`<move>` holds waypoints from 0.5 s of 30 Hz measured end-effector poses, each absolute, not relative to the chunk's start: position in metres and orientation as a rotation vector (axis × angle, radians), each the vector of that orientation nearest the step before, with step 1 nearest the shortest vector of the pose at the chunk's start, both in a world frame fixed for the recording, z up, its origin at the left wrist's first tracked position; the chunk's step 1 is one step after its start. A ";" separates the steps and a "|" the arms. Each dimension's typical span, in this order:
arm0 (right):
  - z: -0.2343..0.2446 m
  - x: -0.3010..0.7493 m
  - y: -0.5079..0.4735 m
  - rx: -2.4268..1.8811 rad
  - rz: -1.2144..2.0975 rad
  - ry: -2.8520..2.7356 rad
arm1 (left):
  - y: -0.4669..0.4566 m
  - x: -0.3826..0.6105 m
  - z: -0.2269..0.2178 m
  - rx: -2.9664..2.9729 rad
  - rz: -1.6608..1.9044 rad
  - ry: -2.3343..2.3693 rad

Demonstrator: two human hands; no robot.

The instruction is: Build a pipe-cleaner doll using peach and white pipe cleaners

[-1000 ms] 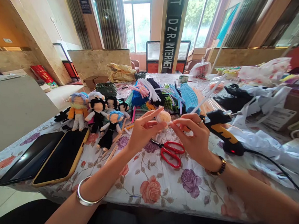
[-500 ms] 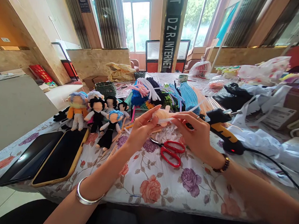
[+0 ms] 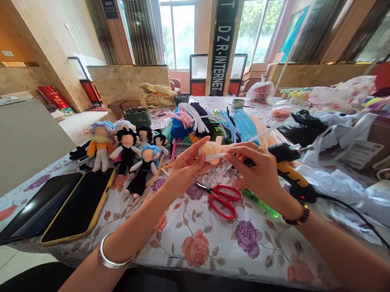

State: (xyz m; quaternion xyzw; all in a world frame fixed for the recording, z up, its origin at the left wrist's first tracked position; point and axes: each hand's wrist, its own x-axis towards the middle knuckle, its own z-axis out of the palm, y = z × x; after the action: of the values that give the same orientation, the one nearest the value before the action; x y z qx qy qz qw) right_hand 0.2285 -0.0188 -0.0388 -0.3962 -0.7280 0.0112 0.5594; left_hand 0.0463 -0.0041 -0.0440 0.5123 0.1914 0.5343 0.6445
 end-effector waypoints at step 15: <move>-0.026 0.224 -0.019 -1.066 0.182 -1.744 | -0.002 0.044 -0.044 1.108 1.260 0.452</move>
State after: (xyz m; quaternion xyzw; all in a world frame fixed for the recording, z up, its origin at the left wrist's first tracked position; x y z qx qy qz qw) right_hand 0.2241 -0.0190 -0.0263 -0.4443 -0.7268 0.0759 0.5183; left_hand 0.0442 -0.0016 -0.0440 0.4870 0.1986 0.5535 0.6458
